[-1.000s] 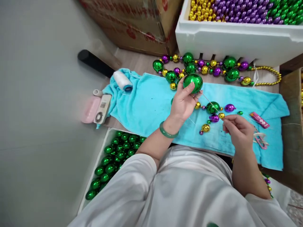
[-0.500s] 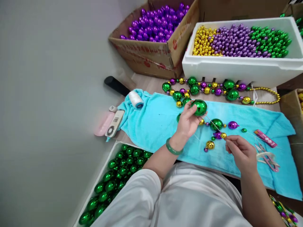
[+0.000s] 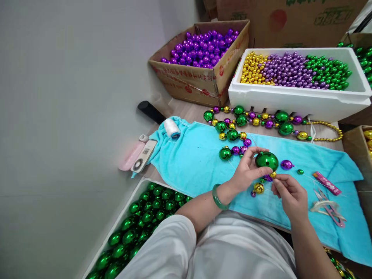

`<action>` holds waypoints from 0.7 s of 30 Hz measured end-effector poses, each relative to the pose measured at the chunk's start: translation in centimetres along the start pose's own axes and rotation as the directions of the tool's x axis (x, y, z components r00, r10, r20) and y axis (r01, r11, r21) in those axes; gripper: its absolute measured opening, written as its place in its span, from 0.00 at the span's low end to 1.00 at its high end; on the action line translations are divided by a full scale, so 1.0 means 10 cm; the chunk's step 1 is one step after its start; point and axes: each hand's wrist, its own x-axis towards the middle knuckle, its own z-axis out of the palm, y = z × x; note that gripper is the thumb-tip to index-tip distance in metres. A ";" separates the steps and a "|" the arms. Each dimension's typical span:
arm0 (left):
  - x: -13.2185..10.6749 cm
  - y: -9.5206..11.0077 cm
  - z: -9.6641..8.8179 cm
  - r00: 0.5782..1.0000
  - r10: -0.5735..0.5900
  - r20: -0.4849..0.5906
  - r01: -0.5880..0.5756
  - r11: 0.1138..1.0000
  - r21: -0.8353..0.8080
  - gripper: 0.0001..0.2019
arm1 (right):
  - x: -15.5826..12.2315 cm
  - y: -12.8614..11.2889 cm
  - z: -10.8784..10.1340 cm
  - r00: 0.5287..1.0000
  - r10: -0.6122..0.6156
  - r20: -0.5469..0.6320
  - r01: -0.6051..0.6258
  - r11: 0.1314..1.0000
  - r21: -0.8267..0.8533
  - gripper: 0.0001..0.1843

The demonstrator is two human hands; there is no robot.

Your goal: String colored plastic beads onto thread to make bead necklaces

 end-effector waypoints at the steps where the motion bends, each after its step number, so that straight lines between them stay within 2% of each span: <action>1: -0.01 -0.02 0.00 1.000 -0.003 0.015 0.003 1.000 0.013 0.23 | 0.01 0.00 0.01 1.000 0.018 -0.002 -0.018 0.999 0.030 0.09; 4: 0.02 -0.01 -0.02 1.000 0.022 -0.020 -0.021 0.997 0.078 0.13 | 0.03 -0.02 0.00 0.997 0.082 0.008 -0.082 0.992 0.100 0.12; 7: 0.10 0.08 -0.03 0.998 0.049 -0.051 -0.040 0.986 0.163 0.08 | 0.07 -0.08 -0.10 0.990 0.106 0.091 -0.110 0.993 0.033 0.14; 9: 0.14 0.16 -0.01 1.000 0.009 -0.022 -0.005 0.981 0.195 0.04 | 0.10 -0.15 -0.21 0.993 0.062 0.103 -0.051 0.993 -0.108 0.14; 11: 0.16 0.21 0.06 0.997 -0.075 0.011 0.072 0.976 0.204 0.01 | 0.13 -0.24 -0.31 0.998 -0.046 0.045 0.056 0.968 -0.245 0.14; 13: 0.15 0.23 0.18 0.992 -0.122 0.032 0.114 0.973 0.203 0.03 | 0.14 -0.34 -0.36 0.990 -0.141 0.013 0.139 0.943 -0.301 0.14; 16: 0.11 0.22 0.36 0.992 -0.067 0.103 0.041 0.970 0.238 0.04 | 0.14 -0.46 -0.34 0.985 -0.154 0.080 0.170 0.947 -0.273 0.12; 19: 0.09 0.22 0.49 0.983 -0.017 0.184 -0.033 0.963 0.266 0.03 | 0.11 -0.52 -0.29 0.989 -0.111 0.095 0.129 0.967 -0.218 0.08; 21: 0.09 0.25 0.53 0.984 -0.007 0.181 -0.035 0.973 0.227 0.03 | 0.09 -0.51 -0.31 0.992 -0.058 0.116 0.078 0.982 -0.171 0.09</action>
